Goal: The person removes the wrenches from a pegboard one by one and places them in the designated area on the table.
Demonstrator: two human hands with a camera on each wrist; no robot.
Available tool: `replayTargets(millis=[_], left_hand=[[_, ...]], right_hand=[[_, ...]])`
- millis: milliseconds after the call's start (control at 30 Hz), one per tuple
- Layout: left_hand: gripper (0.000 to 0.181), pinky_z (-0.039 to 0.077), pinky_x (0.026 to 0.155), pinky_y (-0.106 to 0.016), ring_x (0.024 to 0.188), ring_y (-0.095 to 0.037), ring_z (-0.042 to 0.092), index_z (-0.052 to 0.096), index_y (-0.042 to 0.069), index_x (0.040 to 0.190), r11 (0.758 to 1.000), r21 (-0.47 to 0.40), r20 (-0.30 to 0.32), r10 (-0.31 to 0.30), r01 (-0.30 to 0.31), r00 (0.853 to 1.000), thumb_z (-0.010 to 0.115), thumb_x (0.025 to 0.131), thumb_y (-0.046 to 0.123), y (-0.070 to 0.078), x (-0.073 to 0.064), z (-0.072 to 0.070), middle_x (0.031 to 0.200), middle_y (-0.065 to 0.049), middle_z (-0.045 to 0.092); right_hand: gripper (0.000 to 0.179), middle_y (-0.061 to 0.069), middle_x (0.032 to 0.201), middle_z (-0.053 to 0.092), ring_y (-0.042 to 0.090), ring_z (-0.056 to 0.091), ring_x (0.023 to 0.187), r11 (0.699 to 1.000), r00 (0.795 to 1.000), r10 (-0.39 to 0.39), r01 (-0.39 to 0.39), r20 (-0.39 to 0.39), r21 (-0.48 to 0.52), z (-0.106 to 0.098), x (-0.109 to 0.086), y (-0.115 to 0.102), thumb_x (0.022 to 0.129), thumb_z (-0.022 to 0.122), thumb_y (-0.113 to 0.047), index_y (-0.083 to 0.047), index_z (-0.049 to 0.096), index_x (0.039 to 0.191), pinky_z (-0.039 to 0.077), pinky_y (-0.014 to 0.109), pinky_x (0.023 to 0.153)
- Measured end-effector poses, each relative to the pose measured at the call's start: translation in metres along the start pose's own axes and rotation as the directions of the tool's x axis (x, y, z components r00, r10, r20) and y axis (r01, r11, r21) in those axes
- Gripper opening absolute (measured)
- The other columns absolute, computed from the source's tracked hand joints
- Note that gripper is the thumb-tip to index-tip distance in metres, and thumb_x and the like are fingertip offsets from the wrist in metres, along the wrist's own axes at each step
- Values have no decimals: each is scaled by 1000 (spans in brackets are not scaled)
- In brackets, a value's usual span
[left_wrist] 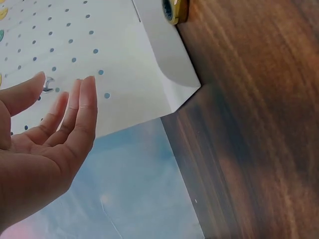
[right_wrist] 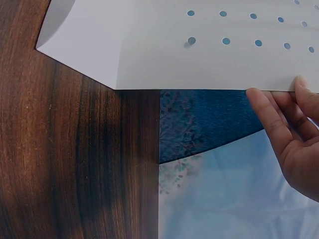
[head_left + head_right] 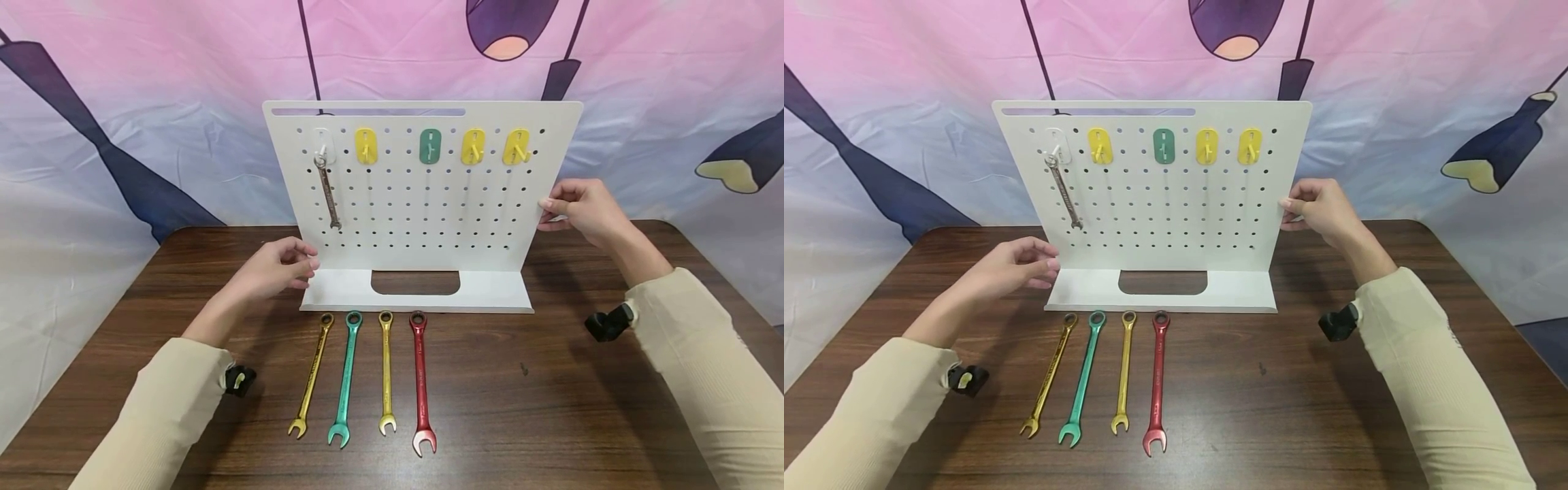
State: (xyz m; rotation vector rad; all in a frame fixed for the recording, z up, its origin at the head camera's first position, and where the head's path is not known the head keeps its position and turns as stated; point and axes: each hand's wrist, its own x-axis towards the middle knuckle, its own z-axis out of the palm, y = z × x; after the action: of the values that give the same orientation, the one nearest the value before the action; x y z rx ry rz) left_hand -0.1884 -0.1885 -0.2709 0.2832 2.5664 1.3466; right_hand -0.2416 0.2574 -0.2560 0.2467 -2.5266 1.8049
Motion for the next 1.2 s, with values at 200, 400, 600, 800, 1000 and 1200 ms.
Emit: replayTargets(millis=[200, 400, 600, 800, 1000, 1200], left_hand=[[37, 53, 83, -37, 95, -32, 54, 42, -10, 122, 999, -34, -40, 7, -9, 999, 52, 94, 10, 4, 3, -4, 104, -24, 51], [40, 52, 85, -35, 103, -35, 52, 40, -6, 128, 999, -49, -49, 5, -8, 999, 52, 94, 12, 10, 5, -7, 112, -25, 49], [41, 52, 85, -33, 110, -36, 49, 39, -3, 130, 999, -52, -54, 11, -14, 998, 51, 94, 14, 17, 10, -10, 118, -25, 47], [43, 47, 93, -39, 114, -35, 47, 38, -1, 131, 999, -34, -63, 40, -42, 997, 50, 95, 18, 27, 12, -11, 123, -23, 47], [41, 45, 95, -39, 114, -33, 47, 39, 1, 130, 997, -61, -89, 40, -46, 995, 50, 95, 18, 36, 16, -11, 126, -19, 46], [38, 46, 93, -37, 112, -31, 49, 42, 1, 128, 995, -67, -130, 64, -73, 989, 51, 95, 16, 42, 20, -11, 123, -19, 49]], right_hand=[[17, 6, 74, 63, 17, 62, 69, 1000, 1000, 1, -1, 1, 2, 0, 0, 0, 89, 56, -4, 10, 55, 81, 56, 41, 72], [17, 6, 74, 63, 18, 62, 69, 1000, 1000, 1, -1, 2, 1, 1, 0, 0, 89, 56, -4, 11, 55, 81, 57, 41, 71], [16, 6, 74, 63, 18, 62, 69, 1000, 1000, 1, -1, 5, 30, 0, 0, -1, 89, 56, -3, 10, 55, 79, 57, 40, 71], [16, 6, 74, 62, 18, 62, 69, 999, 1000, -1, 1, 6, 32, 0, 0, -1, 89, 56, -3, 10, 55, 79, 56, 41, 72], [17, 6, 75, 63, 18, 62, 70, 1000, 1000, 5, -5, 1, 0, 1, -1, -1, 90, 55, -3, 11, 54, 81, 56, 40, 72], [16, 7, 76, 62, 17, 62, 70, 1000, 1000, 4, -4, 5, 26, 1, 0, -2, 89, 56, -3, 10, 56, 79, 56, 41, 72]])
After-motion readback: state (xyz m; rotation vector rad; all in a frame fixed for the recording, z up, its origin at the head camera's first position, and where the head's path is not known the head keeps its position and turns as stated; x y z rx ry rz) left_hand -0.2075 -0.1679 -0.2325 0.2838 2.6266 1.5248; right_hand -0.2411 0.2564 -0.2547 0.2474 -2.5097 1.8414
